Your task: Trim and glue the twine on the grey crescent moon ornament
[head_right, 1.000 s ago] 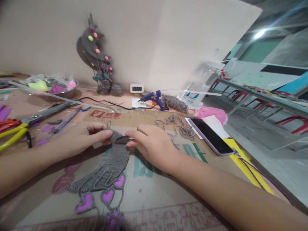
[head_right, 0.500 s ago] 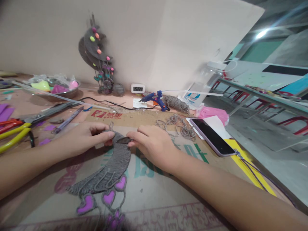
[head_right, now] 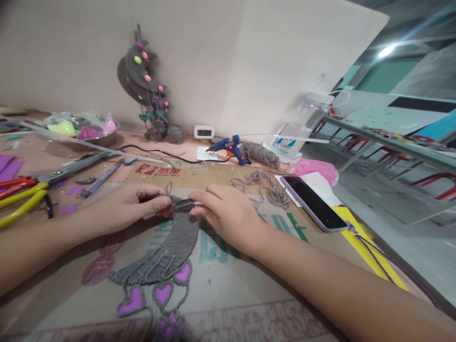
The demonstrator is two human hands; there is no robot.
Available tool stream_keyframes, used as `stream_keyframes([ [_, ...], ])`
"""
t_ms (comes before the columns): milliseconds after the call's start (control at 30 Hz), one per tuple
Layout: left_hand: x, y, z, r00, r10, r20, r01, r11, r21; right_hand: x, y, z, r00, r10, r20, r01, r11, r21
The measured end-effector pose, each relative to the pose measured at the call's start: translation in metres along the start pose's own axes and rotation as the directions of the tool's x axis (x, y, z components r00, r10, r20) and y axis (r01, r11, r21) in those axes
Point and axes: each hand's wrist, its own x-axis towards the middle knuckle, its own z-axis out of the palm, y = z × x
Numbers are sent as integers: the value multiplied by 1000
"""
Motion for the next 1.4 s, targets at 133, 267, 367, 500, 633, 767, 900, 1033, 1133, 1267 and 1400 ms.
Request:
stream_keyframes([
  [133,0,0,0,1000,23,-3,-23,1000,-15,0,1,0,1000,-7,-6,7,1000,-28],
  [267,0,0,0,999,52,1,-52,998,-16,0,2,0,1000,-3,-11,2,999,-37],
  [367,-1,1,0,998,56,6,-56,998,-1,0,3,0,1000,-8,-9,7,999,-42],
  [500,0,1,0,999,51,6,-51,999,14,0,2,0,1000,-2,-2,2,999,-48],
  [633,0,1,0,998,58,9,-59,998,2,1,1,-1,1000,13,22,-12,999,-46],
  [767,0,0,0,998,63,24,-62,998,-29,1,1,-1,1000,8,23,-7,999,-43],
  [900,0,1,0,997,73,22,-73,997,-15,1,1,-1,1000,3,27,-2,999,-51],
  [1033,0,0,0,997,71,21,-71,997,-17,2,-1,-2,999,12,52,-9,999,-45],
  [1133,0,-1,0,997,74,25,-73,997,-21,2,-1,-3,998,20,62,-19,1000,-15],
  [1267,-1,1,0,999,46,5,-46,998,-32,0,3,-1,996,93,-1,-92,989,119],
  [1400,-1,1,0,1000,24,-7,-24,998,-52,-1,10,4,961,258,-103,-226,941,250],
])
